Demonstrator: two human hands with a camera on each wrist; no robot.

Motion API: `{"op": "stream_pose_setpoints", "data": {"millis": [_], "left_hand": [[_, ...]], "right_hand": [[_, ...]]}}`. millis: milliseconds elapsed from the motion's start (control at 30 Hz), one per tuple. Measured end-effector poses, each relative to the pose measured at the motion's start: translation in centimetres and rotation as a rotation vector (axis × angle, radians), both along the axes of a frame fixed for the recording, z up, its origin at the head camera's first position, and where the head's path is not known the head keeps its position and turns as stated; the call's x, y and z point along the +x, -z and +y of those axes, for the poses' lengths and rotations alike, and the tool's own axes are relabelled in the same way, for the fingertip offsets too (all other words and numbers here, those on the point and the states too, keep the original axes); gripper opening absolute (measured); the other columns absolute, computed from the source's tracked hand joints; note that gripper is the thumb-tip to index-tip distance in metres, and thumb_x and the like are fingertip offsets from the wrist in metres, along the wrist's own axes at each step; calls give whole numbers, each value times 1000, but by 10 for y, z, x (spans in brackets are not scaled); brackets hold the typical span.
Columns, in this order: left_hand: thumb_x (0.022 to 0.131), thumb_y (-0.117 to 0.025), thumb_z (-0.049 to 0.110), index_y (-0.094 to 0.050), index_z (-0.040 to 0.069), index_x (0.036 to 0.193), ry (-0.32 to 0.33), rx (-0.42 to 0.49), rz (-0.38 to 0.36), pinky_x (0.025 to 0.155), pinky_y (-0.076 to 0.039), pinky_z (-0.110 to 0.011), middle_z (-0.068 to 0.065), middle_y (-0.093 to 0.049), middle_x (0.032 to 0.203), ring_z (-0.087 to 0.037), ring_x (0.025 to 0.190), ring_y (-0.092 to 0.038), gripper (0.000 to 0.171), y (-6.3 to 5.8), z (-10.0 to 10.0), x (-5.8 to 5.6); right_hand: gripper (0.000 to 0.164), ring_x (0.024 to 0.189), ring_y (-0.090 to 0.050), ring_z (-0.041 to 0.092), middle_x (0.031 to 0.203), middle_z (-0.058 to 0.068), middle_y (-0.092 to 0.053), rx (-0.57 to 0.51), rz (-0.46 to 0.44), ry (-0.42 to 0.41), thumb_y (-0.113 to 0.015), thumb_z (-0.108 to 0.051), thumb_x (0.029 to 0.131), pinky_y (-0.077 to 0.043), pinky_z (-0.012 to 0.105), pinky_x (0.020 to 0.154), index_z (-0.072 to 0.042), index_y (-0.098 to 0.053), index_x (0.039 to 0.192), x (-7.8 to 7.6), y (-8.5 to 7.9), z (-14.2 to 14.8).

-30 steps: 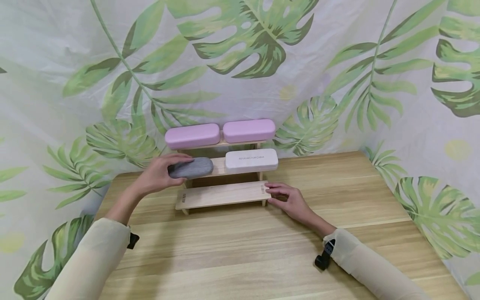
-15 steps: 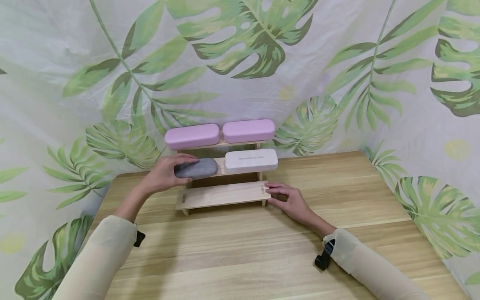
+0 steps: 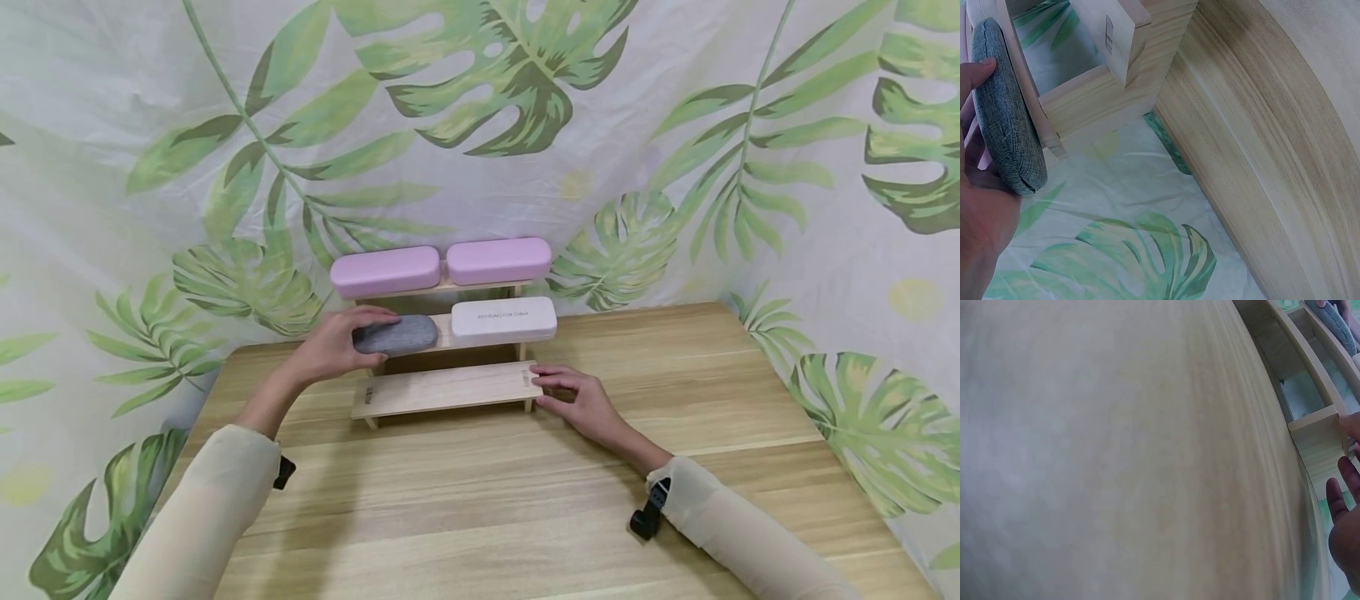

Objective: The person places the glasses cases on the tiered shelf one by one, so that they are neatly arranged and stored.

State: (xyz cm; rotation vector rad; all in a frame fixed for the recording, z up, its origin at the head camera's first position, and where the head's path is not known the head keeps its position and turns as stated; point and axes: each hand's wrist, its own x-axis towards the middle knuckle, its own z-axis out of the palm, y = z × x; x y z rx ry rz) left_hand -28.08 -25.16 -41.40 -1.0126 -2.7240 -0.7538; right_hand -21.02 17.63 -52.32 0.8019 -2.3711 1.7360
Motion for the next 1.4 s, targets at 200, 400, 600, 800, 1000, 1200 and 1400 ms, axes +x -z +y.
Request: {"op": "stream_pose_setpoints", "data": {"millis": [200,400,600,800,1000,1200,1400], "left_hand": [[77,-89,9,-72,7,136,6,-9,-14,100,-52,-54,-15,-70,137,-38,125,-65,61,-2,3,-1],[77,-89,8,-71,5,136,11,-1,-27,102,-50,-55,-16,-69,138,-39,126,-63,61,-3,3,-2],[78,-88,8,-71,5,136,17,-4,-20,102,-51,-55,-16,-69,137,-39,126,-64,61,-2,4,-2],[78,-89,8,-71,5,136,23,5,-23,103,-51,-54,-15,-69,137,-38,126,-64,61,-3,5,-2],[79,-88,9,-71,6,137,25,-17,-20,103,-50,-56,-15,-69,138,-38,127,-63,60,-3,4,-2],[81,-89,9,-69,5,138,37,-11,-25,104,-50,-56,-16,-68,139,-39,128,-63,60,-3,4,-2],[81,-89,7,-69,4,138,48,21,-28,106,-48,-56,-16,-68,139,-39,129,-62,60,-3,4,0]], "right_hand": [[32,136,-58,39,141,21,-66,25,15,16,-79,6,90,-51,53,106,5,-76,122,-12,21,3],[32,136,-60,31,142,11,-68,17,18,3,-82,-2,91,-53,46,106,-4,-78,123,-14,24,5],[31,136,-60,29,142,8,-68,25,22,1,-82,-6,92,-53,42,107,-7,-78,123,-14,22,6],[31,136,-60,30,141,10,-68,33,32,7,-82,-5,92,-53,36,107,-6,-78,123,-13,21,6],[31,135,-59,41,139,23,-67,39,35,27,-79,9,89,-47,20,108,7,-76,120,-11,18,2],[32,136,-59,37,140,18,-68,40,42,25,-81,5,89,-42,18,111,2,-77,121,-13,23,5],[32,138,-59,31,142,9,-68,39,44,8,-82,-4,91,-46,26,112,-6,-78,123,-11,22,7]]}}
